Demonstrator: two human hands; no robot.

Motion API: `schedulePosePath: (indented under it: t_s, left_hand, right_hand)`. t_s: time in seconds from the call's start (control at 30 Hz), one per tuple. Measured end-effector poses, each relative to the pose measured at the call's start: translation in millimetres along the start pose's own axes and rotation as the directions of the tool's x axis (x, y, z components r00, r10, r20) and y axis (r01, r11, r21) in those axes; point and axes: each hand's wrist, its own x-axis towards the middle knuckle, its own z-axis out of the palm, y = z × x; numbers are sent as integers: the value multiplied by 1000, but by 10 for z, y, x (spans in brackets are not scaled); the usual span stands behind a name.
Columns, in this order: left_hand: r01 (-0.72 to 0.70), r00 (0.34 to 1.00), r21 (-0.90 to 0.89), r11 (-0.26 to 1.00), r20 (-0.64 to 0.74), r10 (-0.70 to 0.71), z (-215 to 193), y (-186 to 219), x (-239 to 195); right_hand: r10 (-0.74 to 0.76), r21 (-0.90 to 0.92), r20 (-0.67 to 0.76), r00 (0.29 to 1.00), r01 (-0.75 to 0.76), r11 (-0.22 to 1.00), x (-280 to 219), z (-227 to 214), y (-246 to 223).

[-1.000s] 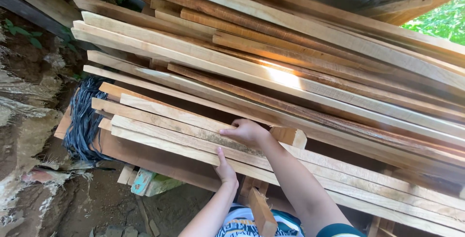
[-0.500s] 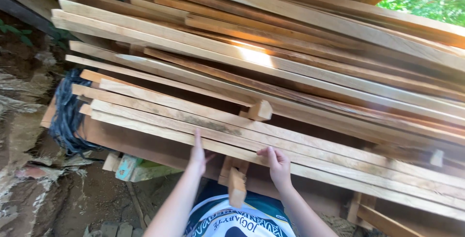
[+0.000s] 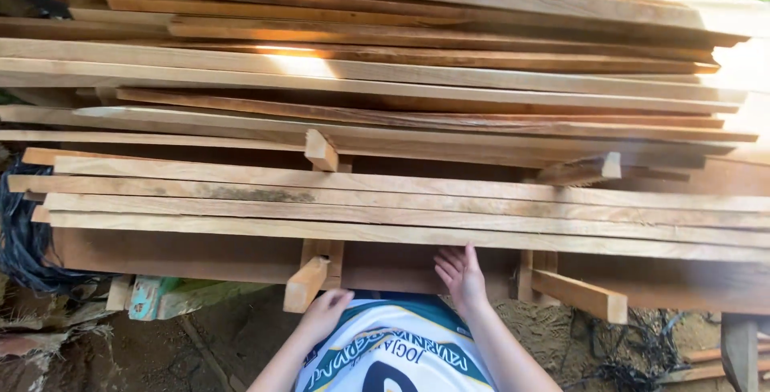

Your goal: The person arranges a stack of wooden planks on a wooden rack and secures them using black plastic straps. They wrap the straps around the wood and tie them tightly by hand to hold the planks in place.

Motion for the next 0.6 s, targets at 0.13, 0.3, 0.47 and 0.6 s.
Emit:
schedulePosePath:
  t_s: [0.13,0.3,0.47,0.6]
  left_hand:
    - [-86,996,-445,891,-28,82,259,668,212]
    - [109,975,-986,-125,82,206,-91,1523,119]
    - [161,972,-940,-300,98,214,-194,1889,-219]
    - [148,976,-945,-293,91,199,-185,1846,-178]
  right_hand:
    - [-104,200,-29,994,108,974,217,-45,-300]
    - [114,604,-89,989,-37,796,319,151,-717]
    - [147,585,-102,984,-60,809,496,147,-717]
    - [118,532,-178,977,-6,846,618,118,-581]
